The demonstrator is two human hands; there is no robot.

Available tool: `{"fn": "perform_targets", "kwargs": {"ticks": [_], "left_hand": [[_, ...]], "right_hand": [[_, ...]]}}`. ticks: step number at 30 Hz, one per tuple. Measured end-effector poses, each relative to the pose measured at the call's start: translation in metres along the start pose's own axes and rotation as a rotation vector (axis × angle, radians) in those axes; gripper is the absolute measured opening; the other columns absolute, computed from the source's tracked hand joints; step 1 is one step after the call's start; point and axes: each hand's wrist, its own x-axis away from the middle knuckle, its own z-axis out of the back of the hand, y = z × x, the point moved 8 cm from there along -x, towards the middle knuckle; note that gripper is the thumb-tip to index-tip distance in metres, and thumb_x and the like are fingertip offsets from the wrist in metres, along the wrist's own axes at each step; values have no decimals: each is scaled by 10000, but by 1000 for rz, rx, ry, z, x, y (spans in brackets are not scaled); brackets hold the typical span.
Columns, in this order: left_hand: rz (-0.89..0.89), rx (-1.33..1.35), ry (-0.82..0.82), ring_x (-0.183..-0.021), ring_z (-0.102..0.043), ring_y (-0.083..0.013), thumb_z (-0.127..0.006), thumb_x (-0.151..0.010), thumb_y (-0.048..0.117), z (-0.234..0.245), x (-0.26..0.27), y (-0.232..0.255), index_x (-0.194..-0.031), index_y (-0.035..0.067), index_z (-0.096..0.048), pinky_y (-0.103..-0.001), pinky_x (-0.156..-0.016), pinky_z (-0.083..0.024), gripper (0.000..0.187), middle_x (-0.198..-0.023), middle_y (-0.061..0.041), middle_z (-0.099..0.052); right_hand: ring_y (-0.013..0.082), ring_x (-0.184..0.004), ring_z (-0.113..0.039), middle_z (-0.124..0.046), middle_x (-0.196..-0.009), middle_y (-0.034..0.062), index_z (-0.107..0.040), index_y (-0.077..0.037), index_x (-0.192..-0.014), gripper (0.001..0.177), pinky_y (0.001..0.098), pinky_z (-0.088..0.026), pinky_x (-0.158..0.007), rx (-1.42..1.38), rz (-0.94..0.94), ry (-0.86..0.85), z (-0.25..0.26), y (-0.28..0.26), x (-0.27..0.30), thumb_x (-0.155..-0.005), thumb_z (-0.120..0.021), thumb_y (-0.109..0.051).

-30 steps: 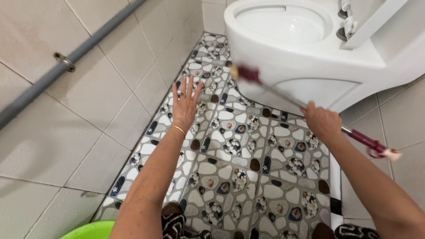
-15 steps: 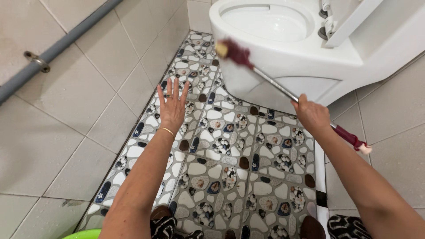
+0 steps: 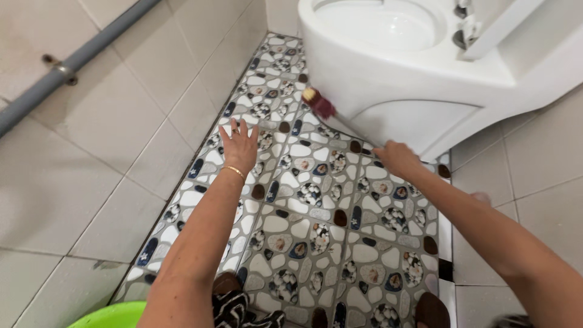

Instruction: The person scrubs the exterior base and the interior bowl of a toilet using a long-handled brush.

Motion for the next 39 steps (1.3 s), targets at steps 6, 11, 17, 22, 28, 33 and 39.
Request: {"fn": "perform_targets", "kwargs": {"ticks": [6,11,17,22,28,33,39], "left_hand": [[33,100,-231,-1519,-274,-427,-574,-960,210,-32,22,-11,-1570,234,-369,-731,-1130,-242,644,-1629,-163,-330],[43,113,-340,-1480,-318,-421,-606,-944,204,-49,31,-21,-1519,223,-419,-724,-1108,-259,605,-1627,-149,-310],[21,152,-501,-1388,-532,-319,-630,-946,216,-60,42,-21,-1486,220,-495,-668,-1139,-347,557,-1545,-65,-482],[1,164,-506,-1390,-506,-329,-630,-943,201,-64,44,-19,-1414,211,-570,-674,-1113,-359,475,-1510,-62,-505],[-17,140,-551,-1369,-538,-337,-636,-943,218,-61,55,-21,-1398,198,-595,-616,-1087,-425,456,-1486,-71,-540],[-75,198,-526,-1295,-610,-338,-592,-960,193,-64,52,-6,-1413,196,-574,-589,-1059,-464,454,-1429,-87,-597],[-153,147,-552,-1320,-588,-328,-641,-924,179,-59,69,14,-1354,174,-645,-618,-1085,-439,430,-1440,-88,-587]], "right_hand": [[252,-651,-631,-640,-802,163,-586,32,-1044,283,363,-597,-590,-475,-37,-353,-65,-81,-11,-987,-570,-245],[193,-632,-578,-600,-810,88,-551,11,-1086,196,295,-531,-558,-1676,-696,-491,-158,-137,102,-991,-579,-159],[309,-667,-576,-593,-761,138,-625,4,-1019,336,422,-484,-599,-900,-505,-92,-253,-97,121,-1053,-514,-311],[478,-837,-677,-677,-886,267,-598,30,-1036,484,557,-531,-743,-379,-180,-113,-308,-115,93,-1078,-444,-427],[446,-870,-706,-693,-964,280,-609,20,-1062,318,518,-582,-760,-362,-143,-100,-325,-107,107,-998,-435,-238],[455,-889,-692,-693,-977,272,-609,-1,-1079,303,529,-564,-767,-244,5,-79,-315,-91,170,-937,-455,-219],[425,-899,-709,-706,-1031,286,-655,35,-1172,389,502,-571,-778,-481,-512,-34,-333,-60,240,-1082,-431,-271]]}}
